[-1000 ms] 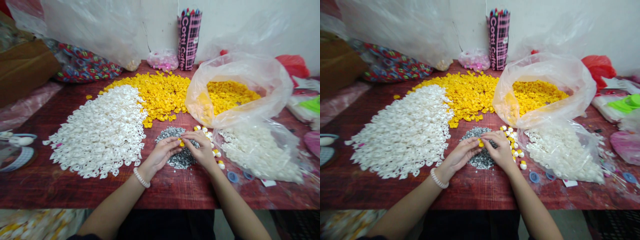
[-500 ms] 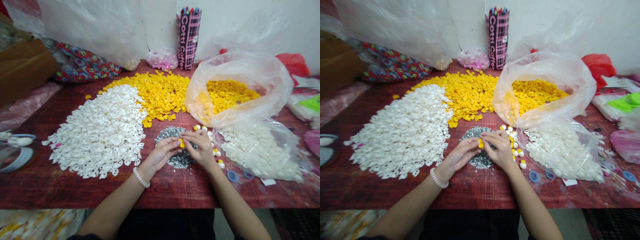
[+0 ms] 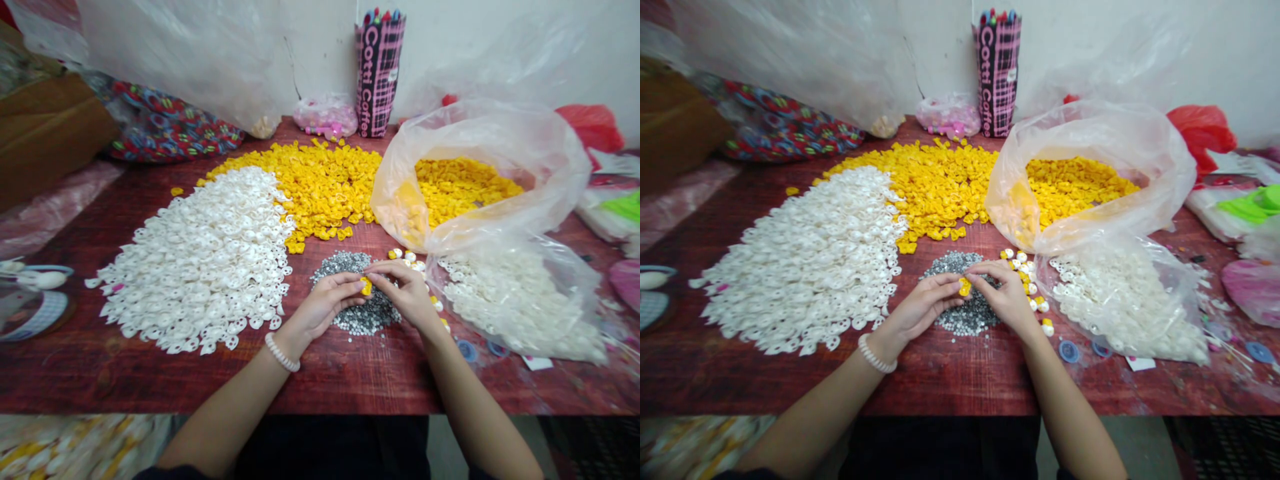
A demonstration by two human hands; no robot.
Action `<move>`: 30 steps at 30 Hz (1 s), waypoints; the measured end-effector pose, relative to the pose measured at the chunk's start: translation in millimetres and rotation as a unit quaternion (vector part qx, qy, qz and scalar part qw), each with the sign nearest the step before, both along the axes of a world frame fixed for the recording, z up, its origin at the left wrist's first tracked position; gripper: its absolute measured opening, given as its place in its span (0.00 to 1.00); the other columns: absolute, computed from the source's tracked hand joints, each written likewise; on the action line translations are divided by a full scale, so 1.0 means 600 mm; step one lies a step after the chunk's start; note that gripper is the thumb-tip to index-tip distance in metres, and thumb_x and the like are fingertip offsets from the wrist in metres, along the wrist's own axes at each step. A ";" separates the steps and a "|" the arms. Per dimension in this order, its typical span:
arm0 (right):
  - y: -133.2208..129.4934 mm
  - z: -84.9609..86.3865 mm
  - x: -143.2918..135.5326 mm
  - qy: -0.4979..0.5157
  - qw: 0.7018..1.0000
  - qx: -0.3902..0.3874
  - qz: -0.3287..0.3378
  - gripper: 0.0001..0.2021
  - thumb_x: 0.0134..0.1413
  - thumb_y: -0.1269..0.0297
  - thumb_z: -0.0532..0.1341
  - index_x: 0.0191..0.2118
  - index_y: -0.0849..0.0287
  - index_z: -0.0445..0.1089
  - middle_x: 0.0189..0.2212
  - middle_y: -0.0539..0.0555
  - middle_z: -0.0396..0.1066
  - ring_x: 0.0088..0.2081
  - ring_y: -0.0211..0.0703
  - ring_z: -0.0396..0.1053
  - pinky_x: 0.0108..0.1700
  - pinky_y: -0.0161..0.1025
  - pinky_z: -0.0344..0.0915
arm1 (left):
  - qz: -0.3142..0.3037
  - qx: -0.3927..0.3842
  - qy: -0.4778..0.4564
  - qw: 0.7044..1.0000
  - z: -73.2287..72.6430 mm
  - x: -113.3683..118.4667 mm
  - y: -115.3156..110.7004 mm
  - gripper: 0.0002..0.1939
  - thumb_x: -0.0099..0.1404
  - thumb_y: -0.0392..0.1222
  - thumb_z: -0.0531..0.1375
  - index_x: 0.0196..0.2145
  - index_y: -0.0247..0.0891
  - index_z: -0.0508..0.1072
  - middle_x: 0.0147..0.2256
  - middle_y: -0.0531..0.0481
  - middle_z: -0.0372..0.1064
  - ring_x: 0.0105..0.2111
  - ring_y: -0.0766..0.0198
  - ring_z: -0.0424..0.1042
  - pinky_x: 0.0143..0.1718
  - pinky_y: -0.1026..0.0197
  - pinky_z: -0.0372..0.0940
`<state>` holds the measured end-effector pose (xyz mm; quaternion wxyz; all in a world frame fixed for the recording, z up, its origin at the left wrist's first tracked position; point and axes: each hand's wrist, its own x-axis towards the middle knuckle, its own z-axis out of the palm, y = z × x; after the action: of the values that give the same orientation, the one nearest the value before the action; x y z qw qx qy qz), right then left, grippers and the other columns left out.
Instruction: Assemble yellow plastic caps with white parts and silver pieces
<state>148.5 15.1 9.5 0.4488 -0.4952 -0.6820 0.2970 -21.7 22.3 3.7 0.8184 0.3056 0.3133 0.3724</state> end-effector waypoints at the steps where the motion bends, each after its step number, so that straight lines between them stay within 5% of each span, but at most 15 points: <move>1: -0.002 0.002 -0.001 -0.025 0.999 0.024 -0.004 0.05 0.54 0.63 0.60 0.34 0.53 0.74 0.34 0.51 0.76 0.39 0.43 0.71 0.46 0.46 0.62 | 0.002 -0.003 -0.001 1.000 -0.001 0.001 0.000 0.09 0.53 0.37 0.65 0.34 0.33 0.77 0.31 0.49 0.73 0.30 0.70 0.70 0.37 0.66 0.65; 9: -0.006 0.007 -0.003 -0.161 0.977 0.142 0.006 0.08 0.57 0.69 0.57 0.39 0.54 0.72 0.38 0.52 0.76 0.38 0.42 0.71 0.42 0.45 0.60 | 0.020 -0.002 0.005 1.000 -0.006 0.003 0.001 0.07 0.54 0.37 0.64 0.33 0.34 0.76 0.31 0.49 0.73 0.31 0.70 0.71 0.36 0.67 0.65; 17: -0.006 -0.008 0.000 -0.213 0.964 0.157 0.008 0.12 0.56 0.69 0.56 0.44 0.53 0.72 0.43 0.52 0.74 0.36 0.45 0.67 0.41 0.47 0.61 | 0.034 -0.001 0.033 0.999 -0.005 0.003 0.003 0.08 0.51 0.36 0.66 0.32 0.33 0.77 0.31 0.50 0.73 0.27 0.72 0.70 0.35 0.67 0.65; 24: -0.015 0.006 -0.006 -0.167 0.977 0.133 0.013 0.16 0.55 0.70 0.55 0.49 0.50 0.69 0.46 0.50 0.72 0.39 0.44 0.68 0.43 0.48 0.62 | 0.043 -0.017 -0.010 0.999 -0.006 0.001 0.004 0.08 0.53 0.35 0.65 0.33 0.33 0.76 0.31 0.49 0.73 0.30 0.70 0.71 0.36 0.67 0.66; 27: -0.010 0.013 0.012 -0.107 0.986 0.115 -0.052 0.14 0.57 0.67 0.54 0.47 0.50 0.70 0.46 0.51 0.73 0.42 0.44 0.69 0.45 0.48 0.63 | 0.036 -0.038 -0.055 0.997 -0.003 -0.001 0.002 0.07 0.54 0.33 0.64 0.34 0.33 0.76 0.31 0.50 0.73 0.31 0.70 0.72 0.36 0.67 0.66; 30: 0.027 0.030 0.067 -0.056 0.970 0.129 -0.201 0.13 0.59 0.64 0.53 0.44 0.53 0.72 0.42 0.53 0.74 0.44 0.45 0.70 0.46 0.46 0.65 | 0.027 -0.054 -0.094 0.994 0.001 -0.003 0.000 0.12 0.55 0.32 0.63 0.39 0.35 0.75 0.34 0.49 0.73 0.32 0.69 0.73 0.36 0.68 0.67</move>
<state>188.8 31.4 27.7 0.5206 -0.5758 -0.6250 0.0823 -23.6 22.6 4.5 0.8491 0.2158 0.2626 0.4044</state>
